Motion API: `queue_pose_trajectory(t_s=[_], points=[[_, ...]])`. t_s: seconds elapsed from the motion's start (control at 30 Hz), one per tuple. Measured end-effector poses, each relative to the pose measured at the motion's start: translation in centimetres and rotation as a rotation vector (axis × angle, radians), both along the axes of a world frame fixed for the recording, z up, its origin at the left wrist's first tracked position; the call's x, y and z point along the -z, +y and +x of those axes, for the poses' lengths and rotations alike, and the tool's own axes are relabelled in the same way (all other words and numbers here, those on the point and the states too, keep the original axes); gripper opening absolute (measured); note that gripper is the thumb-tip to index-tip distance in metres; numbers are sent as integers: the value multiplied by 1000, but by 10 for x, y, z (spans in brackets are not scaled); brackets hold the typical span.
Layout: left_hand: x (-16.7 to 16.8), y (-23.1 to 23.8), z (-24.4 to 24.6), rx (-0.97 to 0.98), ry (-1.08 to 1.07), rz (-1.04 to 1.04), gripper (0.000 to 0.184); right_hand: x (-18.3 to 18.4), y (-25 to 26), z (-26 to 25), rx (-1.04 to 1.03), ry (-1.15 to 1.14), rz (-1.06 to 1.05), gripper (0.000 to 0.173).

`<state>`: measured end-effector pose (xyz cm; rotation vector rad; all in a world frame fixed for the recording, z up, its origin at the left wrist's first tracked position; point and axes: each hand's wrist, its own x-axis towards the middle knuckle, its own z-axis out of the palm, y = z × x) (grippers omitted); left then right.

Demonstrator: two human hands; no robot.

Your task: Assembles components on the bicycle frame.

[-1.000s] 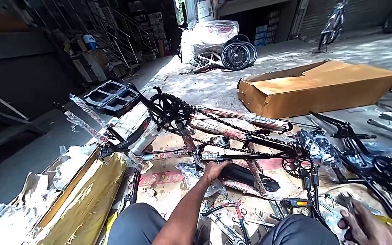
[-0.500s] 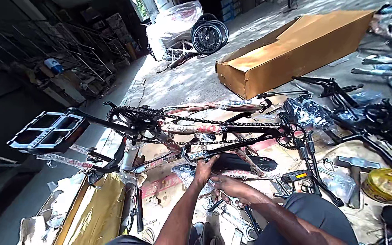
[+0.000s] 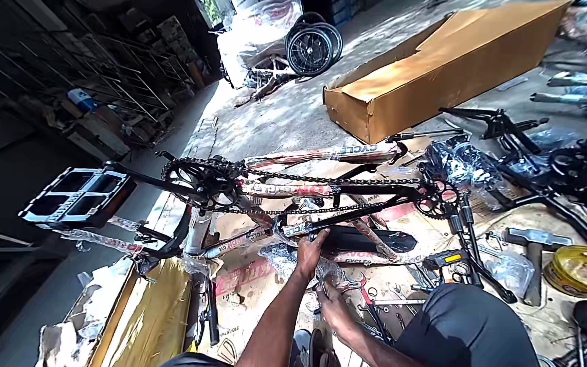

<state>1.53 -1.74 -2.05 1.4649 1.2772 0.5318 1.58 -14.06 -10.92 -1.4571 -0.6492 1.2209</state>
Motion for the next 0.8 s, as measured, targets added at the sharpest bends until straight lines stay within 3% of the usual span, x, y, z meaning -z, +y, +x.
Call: queue_pose_trajectory(t_s=[0.1, 0.17, 0.27, 0.33, 0.4, 0.5, 0.57, 0.67, 0.77, 0.8], points=[[3, 7, -9, 18, -76, -83, 70, -30, 10, 32, 11, 570, -38, 48], [8, 15, -17, 22, -210, -151, 62, -38, 19, 44, -49, 698, -17, 51], [17, 20, -41, -57, -395, -255, 59, -42, 31, 42, -64, 750, 36, 37], [18, 23, -59, -113, -342, -300, 55, -42, 34, 38, -1, 811, 70, 25], [15, 22, -72, -89, -192, -273, 39, -39, 33, 39, 1, 821, 141, 12], [12, 17, -88, 43, -122, -248, 27, -36, 30, 43, 19, 849, 205, 24], [11, 16, -94, 102, -77, -233, 26, -40, 28, 44, 56, 874, 141, 20], [7, 15, -102, 248, 106, -190, 25, -37, 29, 43, 58, 803, 60, 29], [3, 12, -103, 365, 268, -169, 23, -31, 30, 47, 44, 766, 148, 9], [1, 10, -103, 356, 249, -183, 22, -29, 31, 48, 63, 809, 197, 11]])
